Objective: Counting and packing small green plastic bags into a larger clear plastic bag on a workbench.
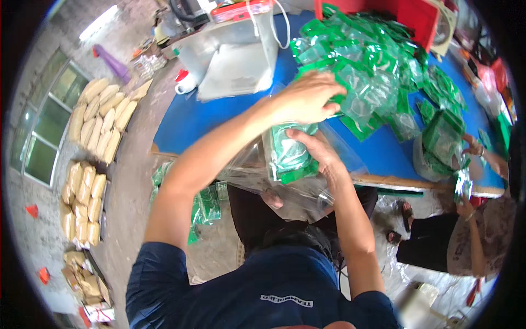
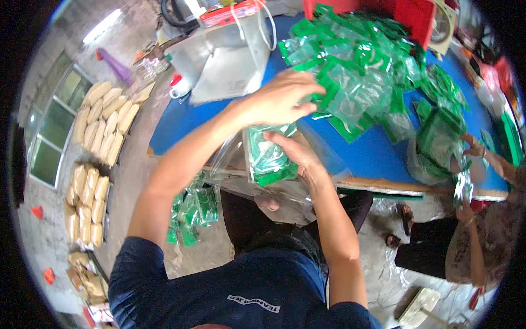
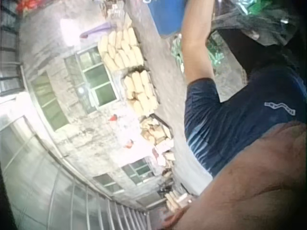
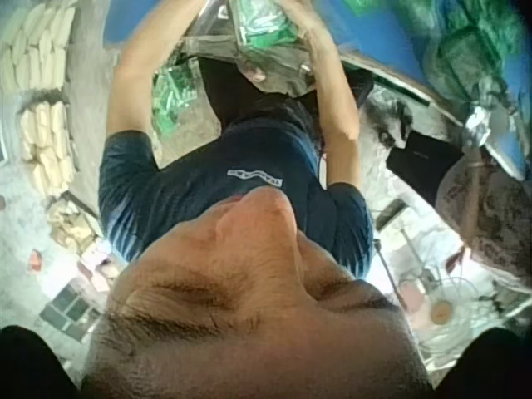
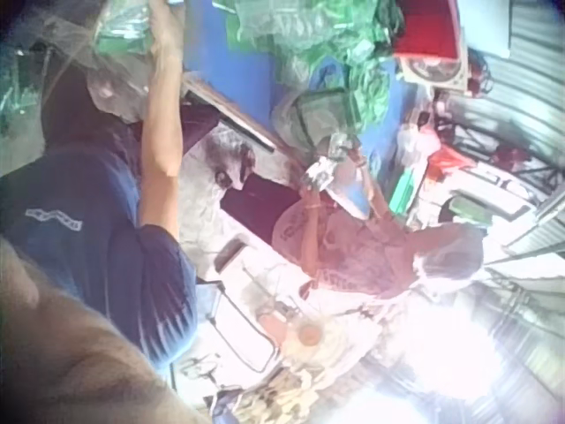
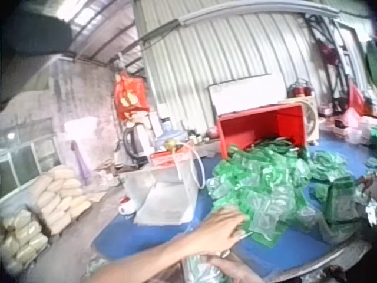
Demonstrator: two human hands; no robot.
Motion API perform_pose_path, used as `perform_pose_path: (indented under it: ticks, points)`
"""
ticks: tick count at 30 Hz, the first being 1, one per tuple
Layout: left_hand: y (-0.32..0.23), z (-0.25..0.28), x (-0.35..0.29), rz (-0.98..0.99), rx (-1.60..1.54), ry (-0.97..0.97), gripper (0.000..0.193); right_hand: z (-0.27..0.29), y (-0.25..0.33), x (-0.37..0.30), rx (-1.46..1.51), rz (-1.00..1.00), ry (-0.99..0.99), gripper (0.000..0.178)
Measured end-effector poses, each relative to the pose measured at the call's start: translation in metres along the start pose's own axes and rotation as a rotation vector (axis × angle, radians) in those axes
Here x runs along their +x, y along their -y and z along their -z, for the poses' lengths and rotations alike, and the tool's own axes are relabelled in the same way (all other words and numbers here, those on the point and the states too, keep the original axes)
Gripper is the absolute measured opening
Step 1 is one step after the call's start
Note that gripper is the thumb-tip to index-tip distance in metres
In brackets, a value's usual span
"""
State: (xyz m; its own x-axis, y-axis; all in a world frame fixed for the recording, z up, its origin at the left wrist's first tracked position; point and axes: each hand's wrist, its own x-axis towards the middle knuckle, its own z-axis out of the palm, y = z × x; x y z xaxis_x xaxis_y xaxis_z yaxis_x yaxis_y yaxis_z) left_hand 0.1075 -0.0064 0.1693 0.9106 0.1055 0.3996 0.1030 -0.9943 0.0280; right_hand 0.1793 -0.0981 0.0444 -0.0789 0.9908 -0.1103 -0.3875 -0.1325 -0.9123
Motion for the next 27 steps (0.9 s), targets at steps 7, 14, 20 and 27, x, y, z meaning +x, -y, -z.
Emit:
perform_pose_path:
  ticks: [7,14,20,27]
  points:
    - [0.045,-0.028,0.013,0.156,-0.37,0.877,0.023,-0.019,0.004,0.001,-0.089,0.011,-0.086,0.094]
    - [-0.005,-0.056,0.016,0.06,-0.451,0.255,0.015,-0.012,-0.022,0.026,-0.088,0.071,0.049,0.066]
    - [-0.064,-0.073,-0.015,0.047,-0.317,-0.087,0.024,-0.004,-0.024,0.04,-0.117,0.013,0.162,0.067]
    - [-0.036,-0.031,-0.178,1.049,-1.29,-1.341,0.07,-0.006,0.003,0.007,0.14,-0.132,0.111,0.058]
